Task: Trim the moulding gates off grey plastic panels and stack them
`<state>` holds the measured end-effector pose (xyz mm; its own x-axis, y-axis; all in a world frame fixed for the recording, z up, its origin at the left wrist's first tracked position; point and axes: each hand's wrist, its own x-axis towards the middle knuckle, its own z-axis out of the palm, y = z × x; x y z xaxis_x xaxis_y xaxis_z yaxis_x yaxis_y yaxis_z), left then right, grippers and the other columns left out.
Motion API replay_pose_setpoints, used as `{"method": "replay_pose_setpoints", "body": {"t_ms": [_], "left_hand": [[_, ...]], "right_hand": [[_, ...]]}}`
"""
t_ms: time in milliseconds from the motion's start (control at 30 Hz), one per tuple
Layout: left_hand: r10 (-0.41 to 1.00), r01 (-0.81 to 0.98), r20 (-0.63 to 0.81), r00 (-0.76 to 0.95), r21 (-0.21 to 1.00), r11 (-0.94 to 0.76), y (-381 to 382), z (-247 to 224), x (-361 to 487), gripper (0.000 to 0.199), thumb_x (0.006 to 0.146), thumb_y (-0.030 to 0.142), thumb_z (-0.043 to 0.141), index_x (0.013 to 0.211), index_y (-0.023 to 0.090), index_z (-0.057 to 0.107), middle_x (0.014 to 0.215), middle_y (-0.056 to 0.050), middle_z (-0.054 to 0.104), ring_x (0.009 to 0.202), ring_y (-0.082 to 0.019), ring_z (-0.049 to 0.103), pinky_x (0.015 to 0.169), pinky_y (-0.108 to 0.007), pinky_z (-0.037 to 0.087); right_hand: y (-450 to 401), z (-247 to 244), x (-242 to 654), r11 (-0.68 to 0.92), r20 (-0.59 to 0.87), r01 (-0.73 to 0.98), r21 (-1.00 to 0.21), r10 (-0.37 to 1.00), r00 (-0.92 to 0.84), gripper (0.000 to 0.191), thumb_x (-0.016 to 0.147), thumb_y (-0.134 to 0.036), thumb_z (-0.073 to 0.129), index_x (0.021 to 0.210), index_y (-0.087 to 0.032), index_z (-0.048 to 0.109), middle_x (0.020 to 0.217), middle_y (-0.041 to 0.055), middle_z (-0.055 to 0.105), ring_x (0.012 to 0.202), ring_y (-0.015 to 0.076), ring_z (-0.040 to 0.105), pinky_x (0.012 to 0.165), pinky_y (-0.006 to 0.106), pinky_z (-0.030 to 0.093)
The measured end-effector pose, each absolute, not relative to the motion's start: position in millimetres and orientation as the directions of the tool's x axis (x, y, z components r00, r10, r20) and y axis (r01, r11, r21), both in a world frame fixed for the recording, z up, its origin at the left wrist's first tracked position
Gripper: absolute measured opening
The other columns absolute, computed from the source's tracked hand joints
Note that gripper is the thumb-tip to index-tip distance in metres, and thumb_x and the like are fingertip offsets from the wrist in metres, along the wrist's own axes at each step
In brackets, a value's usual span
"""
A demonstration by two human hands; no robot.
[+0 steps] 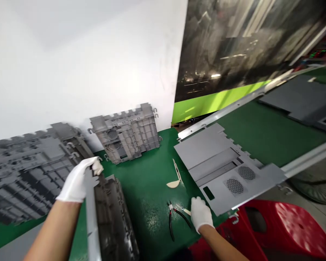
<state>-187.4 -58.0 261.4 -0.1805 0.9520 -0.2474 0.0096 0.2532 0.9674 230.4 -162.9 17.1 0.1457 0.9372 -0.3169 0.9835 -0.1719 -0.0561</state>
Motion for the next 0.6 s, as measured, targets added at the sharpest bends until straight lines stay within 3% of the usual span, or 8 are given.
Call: {"method": "replay_pose_setpoints", "body": {"t_ms": [100, 200, 333, 433, 467, 533, 600], "left_hand": [[0.943, -0.16, -0.287, -0.169, 0.952, 0.261, -66, 263, -185, 0.037, 0.08, 0.043, 0.061, 0.058, 0.018, 0.045, 0.054, 0.002, 0.046, 0.054, -0.012, 0.045, 0.047, -0.024, 0.034], [0.939, -0.208, -0.286, -0.189, 0.947, 0.246, -65, 263, -183, 0.037, 0.078, 0.041, 0.066, 0.056, 0.018, 0.046, 0.053, 0.002, 0.043, 0.052, -0.012, 0.044, 0.045, -0.024, 0.031], [0.942, -0.235, -0.28, -0.184, 0.943, 0.235, -60, 261, -178, 0.035, 0.077, 0.039, 0.067, 0.056, 0.018, 0.047, 0.053, 0.002, 0.044, 0.051, -0.011, 0.042, 0.044, -0.024, 0.029], [0.951, -0.218, -0.246, -0.189, 0.955, 0.204, -61, 260, -176, 0.036, 0.078, 0.039, 0.065, 0.055, 0.018, 0.048, 0.052, 0.002, 0.045, 0.049, -0.011, 0.04, 0.046, -0.024, 0.03], [0.956, -0.196, -0.223, -0.193, 0.963, 0.185, -61, 259, -176, 0.036, 0.079, 0.039, 0.064, 0.054, 0.017, 0.049, 0.052, 0.001, 0.047, 0.05, -0.011, 0.041, 0.047, -0.025, 0.031], [0.971, -0.139, -0.151, -0.185, 0.982, 0.127, -63, 257, -178, 0.033, 0.081, 0.039, 0.062, 0.057, 0.017, 0.054, 0.054, 0.0, 0.051, 0.053, -0.013, 0.045, 0.051, -0.026, 0.034], [0.986, -0.09, -0.07, -0.15, 0.994, 0.057, -66, 256, -183, 0.03, 0.083, 0.039, 0.06, 0.063, 0.017, 0.059, 0.057, -0.001, 0.053, 0.057, -0.015, 0.048, 0.055, -0.027, 0.035]], "right_hand": [[-180, 11, 224, -0.093, -0.292, 0.994, -0.048, 0.954, 0.075, 0.034, 0.081, -0.015, 0.053, 0.114, -0.015, 0.061, 0.116, 0.0168, 0.059, 0.104, 0.0278, 0.06, 0.081, 0.035, 0.049], [-193, 4, 226, 0.031, -0.331, 1.0, 0.003, 0.943, -0.028, 0.052, 0.077, -0.003, 0.049, 0.125, -0.021, 0.057, 0.121, 0.0128, 0.057, 0.105, 0.0258, 0.059, 0.077, 0.033, 0.048], [-189, -3, 230, -0.025, -0.351, 1.0, -0.01, 0.936, 0.02, 0.041, 0.088, 0.0, 0.03, 0.103, -0.016, 0.065, 0.103, 0.0133, 0.061, 0.097, 0.0248, 0.061, 0.076, 0.034, 0.047], [-177, 0, 222, -0.052, -0.363, 0.994, -0.093, 0.932, 0.015, 0.034, 0.087, -0.002, 0.034, 0.092, -0.016, 0.064, 0.096, 0.011, 0.063, 0.089, 0.0207, 0.064, 0.075, 0.031, 0.047], [-173, 5, 216, -0.072, -0.366, 0.986, -0.148, 0.93, 0.013, 0.03, 0.084, -0.002, 0.037, 0.089, -0.016, 0.063, 0.094, 0.0097, 0.063, 0.085, 0.0188, 0.064, 0.074, 0.029, 0.047], [-165, 28, 199, -0.199, -0.399, 0.9, -0.387, 0.917, 0.031, 0.026, 0.08, -0.005, 0.037, 0.086, -0.017, 0.059, 0.088, 0.0069, 0.063, 0.076, 0.0157, 0.064, 0.07, 0.026, 0.048], [-156, 69, 178, -0.371, -0.468, 0.626, -0.686, 0.884, 0.01, 0.026, 0.081, -0.011, 0.033, 0.089, -0.019, 0.057, 0.083, 0.0044, 0.062, 0.065, 0.0141, 0.061, 0.06, 0.025, 0.047]]}}
